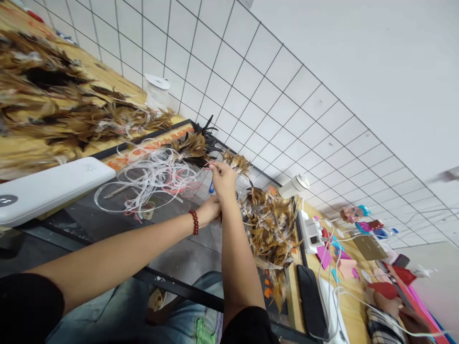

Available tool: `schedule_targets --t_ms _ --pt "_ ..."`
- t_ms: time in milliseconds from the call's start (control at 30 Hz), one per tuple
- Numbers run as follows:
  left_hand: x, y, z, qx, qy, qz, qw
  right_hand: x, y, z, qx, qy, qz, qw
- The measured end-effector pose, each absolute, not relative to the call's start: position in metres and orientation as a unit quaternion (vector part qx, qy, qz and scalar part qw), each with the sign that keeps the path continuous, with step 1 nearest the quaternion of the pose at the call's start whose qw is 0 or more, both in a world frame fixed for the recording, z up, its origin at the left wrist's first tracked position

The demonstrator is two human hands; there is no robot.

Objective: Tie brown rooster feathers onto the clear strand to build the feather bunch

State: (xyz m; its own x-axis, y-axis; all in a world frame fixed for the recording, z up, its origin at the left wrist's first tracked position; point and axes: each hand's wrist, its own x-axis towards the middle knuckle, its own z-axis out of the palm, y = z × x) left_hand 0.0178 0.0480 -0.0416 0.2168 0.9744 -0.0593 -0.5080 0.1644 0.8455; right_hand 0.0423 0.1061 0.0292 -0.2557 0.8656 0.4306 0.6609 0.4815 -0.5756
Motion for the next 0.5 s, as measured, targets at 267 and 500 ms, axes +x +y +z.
schedule_targets --t_ms 267,500 --pt "0.003 0.036 -0.027 0.554 0.416 0.602 0.397 0.135 0.07 0.029 -0.607 -0.736 -0.092 0.285" --pt "0.002 0.04 -0.021 0.586 0.371 0.566 0.445 0.136 0.048 0.005 -0.6 -0.775 -0.164 0.11"
